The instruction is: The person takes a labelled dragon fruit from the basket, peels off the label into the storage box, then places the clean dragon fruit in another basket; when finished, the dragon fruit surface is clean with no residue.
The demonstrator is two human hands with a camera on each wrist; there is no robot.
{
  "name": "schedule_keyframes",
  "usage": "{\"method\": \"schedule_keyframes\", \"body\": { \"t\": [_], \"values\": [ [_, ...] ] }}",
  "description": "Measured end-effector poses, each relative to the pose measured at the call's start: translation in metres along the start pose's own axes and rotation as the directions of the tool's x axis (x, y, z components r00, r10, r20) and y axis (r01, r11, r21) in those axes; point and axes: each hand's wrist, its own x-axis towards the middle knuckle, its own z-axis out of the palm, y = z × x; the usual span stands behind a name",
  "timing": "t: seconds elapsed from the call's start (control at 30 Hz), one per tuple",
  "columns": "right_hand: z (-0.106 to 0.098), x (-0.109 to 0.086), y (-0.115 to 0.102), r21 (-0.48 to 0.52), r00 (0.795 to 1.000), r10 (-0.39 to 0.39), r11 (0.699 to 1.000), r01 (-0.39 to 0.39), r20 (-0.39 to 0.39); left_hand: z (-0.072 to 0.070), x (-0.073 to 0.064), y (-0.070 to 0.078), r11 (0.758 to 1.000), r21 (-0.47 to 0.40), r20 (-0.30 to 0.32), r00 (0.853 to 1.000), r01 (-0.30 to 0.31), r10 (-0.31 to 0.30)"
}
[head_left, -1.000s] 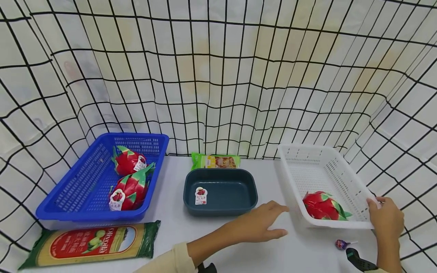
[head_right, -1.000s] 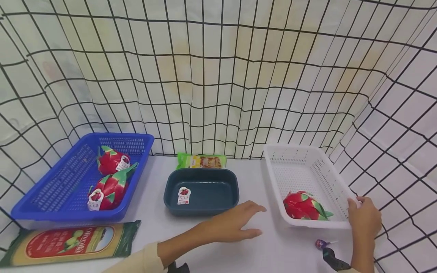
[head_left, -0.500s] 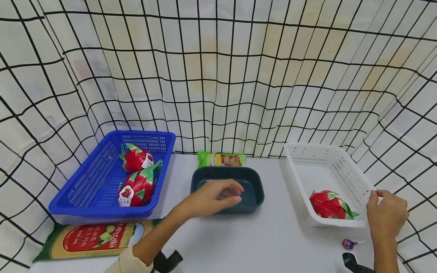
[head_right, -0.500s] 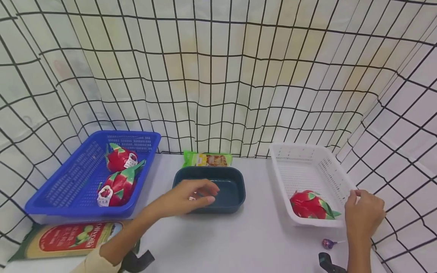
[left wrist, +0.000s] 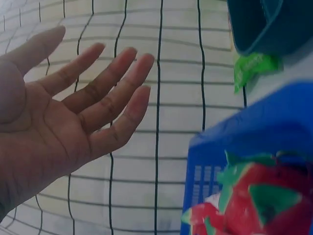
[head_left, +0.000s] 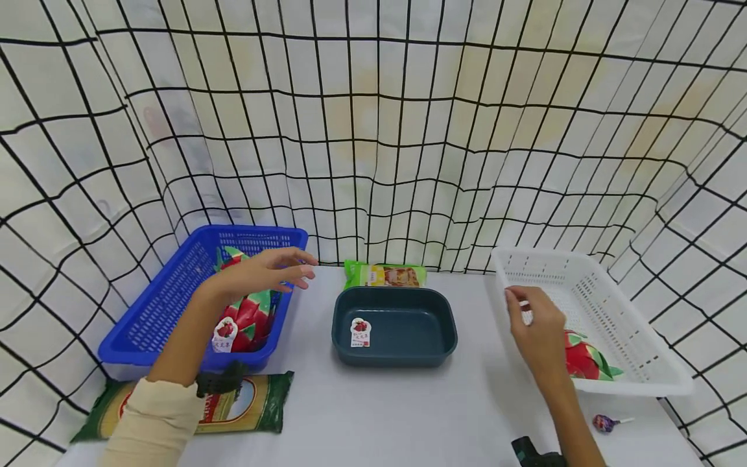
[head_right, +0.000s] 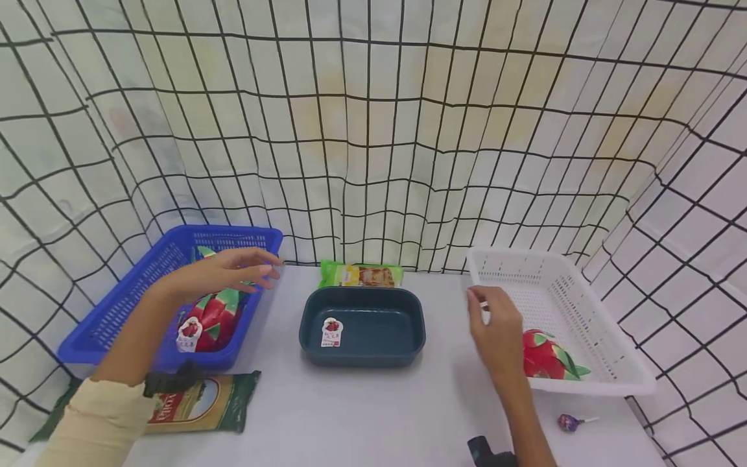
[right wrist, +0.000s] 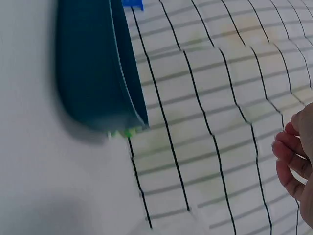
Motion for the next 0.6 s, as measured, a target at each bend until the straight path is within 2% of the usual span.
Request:
{"method": "schedule_keyframes", "body": {
  "t": [0.07, 0.13, 0.17, 0.23, 0.3, 0.37, 0.43, 0.5, 0.6],
  "values": [
    [0.019, 0.000, -0.019, 0.101, 0.996, -0.017, 0.995, 0.008, 0.086, -0.017, -0.001, -0.013, 1.000, -0.025, 0.046, 0.999, 0.014, -0.013],
    [0.036, -0.004, -0.040, 0.250, 0.980, -0.004, 0.967, -0.047, 0.198, -0.030, -0.003, -0.028, 0.998, -0.056, 0.066, 0.997, 0.030, -0.027],
    [0.044, -0.007, -0.050, 0.326, 0.965, 0.010, 0.940, -0.098, 0.261, -0.036, -0.003, -0.035, 0.996, -0.082, 0.067, 0.997, 0.037, -0.031],
    [0.060, -0.013, -0.073, 0.442, 0.914, 0.054, 0.863, -0.245, 0.403, -0.045, -0.004, -0.051, 0.989, -0.141, 0.057, 0.998, 0.044, -0.036],
    [0.075, -0.021, -0.094, 0.514, 0.834, 0.083, 0.753, -0.411, 0.546, -0.054, -0.004, -0.067, 0.976, -0.212, 0.029, 0.999, 0.050, -0.045],
    [0.091, -0.028, -0.116, 0.523, 0.734, 0.089, 0.644, -0.558, 0.673, -0.062, -0.006, -0.082, 0.955, -0.285, -0.009, 0.997, 0.075, -0.081],
    [0.108, -0.033, -0.136, 0.508, 0.632, 0.070, 0.530, -0.679, 0.772, -0.069, -0.008, -0.094, 0.935, -0.333, -0.048, 0.988, 0.122, -0.146],
    [0.126, -0.037, -0.156, 0.463, 0.528, 0.058, 0.407, -0.788, 0.847, -0.075, -0.011, -0.105, 0.912, -0.362, -0.070, 0.971, 0.190, -0.230],
    [0.151, -0.039, -0.181, 0.373, 0.399, 0.066, 0.245, -0.895, 0.914, -0.077, -0.014, -0.116, 0.882, -0.352, -0.050, 0.934, 0.315, -0.354]
  ]
}}
